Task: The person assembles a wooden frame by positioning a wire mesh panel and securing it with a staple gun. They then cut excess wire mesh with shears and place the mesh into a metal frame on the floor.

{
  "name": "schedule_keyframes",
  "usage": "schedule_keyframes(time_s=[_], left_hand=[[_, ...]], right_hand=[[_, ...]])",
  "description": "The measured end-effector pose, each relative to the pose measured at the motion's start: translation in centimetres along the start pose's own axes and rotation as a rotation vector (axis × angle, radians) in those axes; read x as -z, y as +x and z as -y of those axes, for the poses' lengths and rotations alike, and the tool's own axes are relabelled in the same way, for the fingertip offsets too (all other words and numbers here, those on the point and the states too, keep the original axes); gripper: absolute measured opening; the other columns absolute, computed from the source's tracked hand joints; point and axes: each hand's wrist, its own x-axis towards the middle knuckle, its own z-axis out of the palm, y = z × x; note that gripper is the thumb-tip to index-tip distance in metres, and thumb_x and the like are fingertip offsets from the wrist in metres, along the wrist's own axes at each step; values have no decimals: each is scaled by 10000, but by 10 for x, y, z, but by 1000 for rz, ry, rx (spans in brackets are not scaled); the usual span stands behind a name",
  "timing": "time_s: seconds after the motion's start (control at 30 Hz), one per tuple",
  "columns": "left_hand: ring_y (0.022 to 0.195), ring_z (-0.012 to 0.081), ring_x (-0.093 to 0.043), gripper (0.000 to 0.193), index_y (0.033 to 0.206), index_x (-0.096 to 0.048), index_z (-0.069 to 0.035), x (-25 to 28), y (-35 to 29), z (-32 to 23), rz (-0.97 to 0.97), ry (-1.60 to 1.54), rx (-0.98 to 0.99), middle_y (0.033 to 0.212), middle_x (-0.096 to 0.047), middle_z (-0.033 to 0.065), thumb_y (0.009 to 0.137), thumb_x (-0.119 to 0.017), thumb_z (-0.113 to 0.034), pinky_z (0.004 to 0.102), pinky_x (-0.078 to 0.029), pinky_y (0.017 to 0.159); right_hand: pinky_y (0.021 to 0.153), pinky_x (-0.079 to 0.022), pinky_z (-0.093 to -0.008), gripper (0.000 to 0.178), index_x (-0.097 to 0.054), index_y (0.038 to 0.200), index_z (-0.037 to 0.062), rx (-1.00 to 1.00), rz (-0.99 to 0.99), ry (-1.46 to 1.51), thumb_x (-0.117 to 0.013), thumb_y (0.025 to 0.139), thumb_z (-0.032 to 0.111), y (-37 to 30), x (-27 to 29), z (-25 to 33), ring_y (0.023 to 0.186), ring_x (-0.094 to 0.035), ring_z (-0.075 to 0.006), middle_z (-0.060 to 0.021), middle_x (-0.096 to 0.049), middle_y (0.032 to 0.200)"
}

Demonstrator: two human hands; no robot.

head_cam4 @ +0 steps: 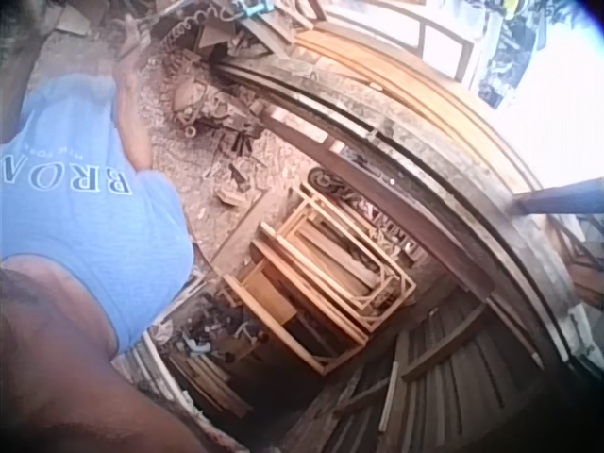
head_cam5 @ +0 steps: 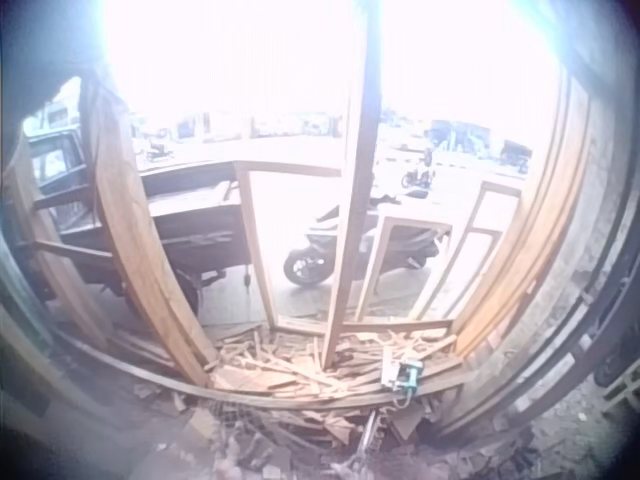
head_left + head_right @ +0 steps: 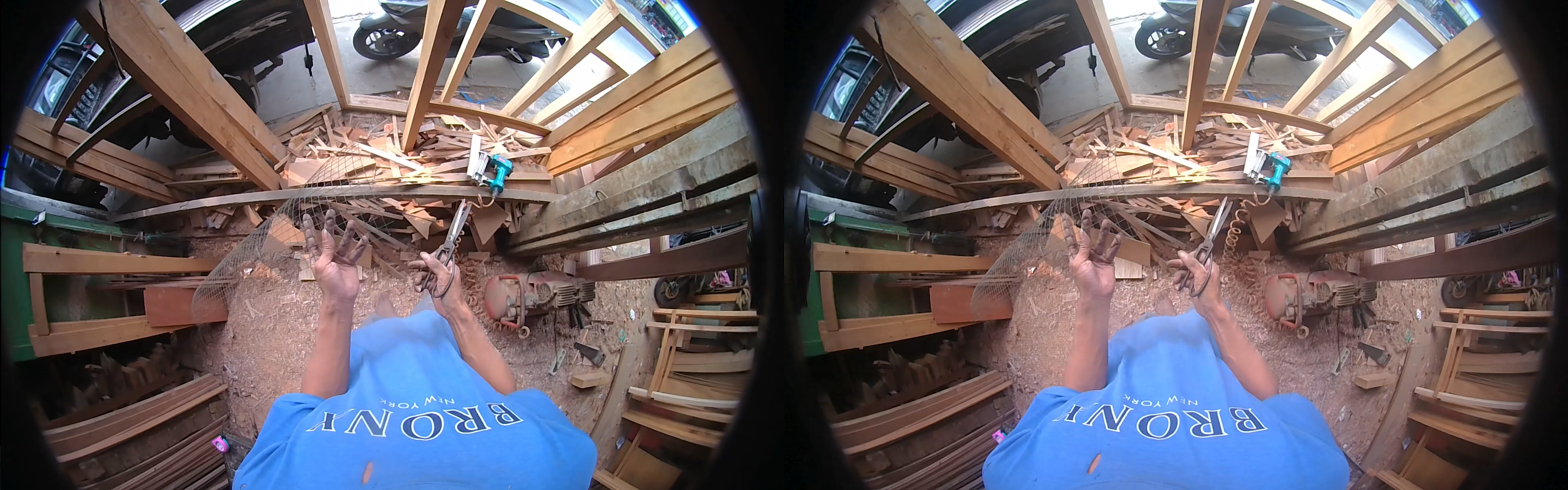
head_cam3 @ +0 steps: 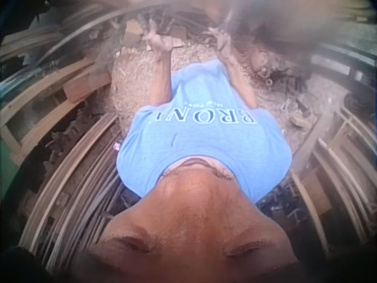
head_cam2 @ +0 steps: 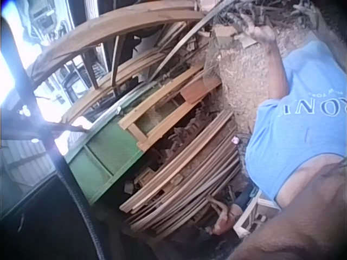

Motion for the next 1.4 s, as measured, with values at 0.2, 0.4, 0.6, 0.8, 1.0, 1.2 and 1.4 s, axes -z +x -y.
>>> schedule_keyframes(time_s=[0.2,0.4,0.6,0.8,1.0,1.2,1.4], left_hand=[[1100,273,-644,532,1500,-248,-282,-1,-12,8,37,12,79,1392,-505,68,1022,-442,-152,501,-613,816],[1111,286,-636,541,1506,-236,-280,2,-13,6,39,22,118,1400,-493,74,1022,-443,-153,501,-613,812],[1086,307,-641,572,1521,-207,-282,1,-18,7,41,126,87,1397,-494,95,1020,-458,-164,514,-608,803],[1069,323,-648,587,1529,-185,-268,-1,-25,17,5,174,12,1406,-483,133,1020,-460,-165,521,-612,785],[1054,318,-659,588,1532,-173,-270,0,-19,16,18,175,-63,1404,-488,146,1023,-450,-165,507,-623,762],[1052,310,-663,579,1530,-179,-272,0,-17,15,10,182,-73,1408,-489,146,1025,-443,-169,488,-630,751],[1040,308,-669,577,1529,-181,-265,1,-21,16,26,185,-64,1396,-497,150,1025,-442,-165,481,-636,740]], right_hand=[[596,-545,-287,132,-524,921,88,15,292,235,-656,920,104,9,-38,21,754,-686,-181,-129,-692,902],[605,-545,-299,192,-514,961,89,59,293,307,-657,884,-15,8,-43,18,752,-683,-190,-83,-678,843],[650,-544,-287,251,-502,948,68,374,102,-16,-709,842,-28,6,-45,14,731,-678,-167,-98,-685,857],[605,-502,-221,242,-527,912,65,715,-100,-556,-749,865,148,-4,-44,20,652,-620,-75,-29,-644,700],[508,-442,-244,457,-550,834,57,94,122,-429,-656,899,496,-22,-6,18,556,-542,-101,-12,-534,618],[524,-476,-266,581,-553,814,41,15,311,-648,-614,874,615,-61,4,6,558,-565,-125,-39,-554,629],[476,-399,-258,557,-590,746,33,-108,151,-854,-651,867,574,-59,-16,19,549,-542,-100,-34,-546,587]])
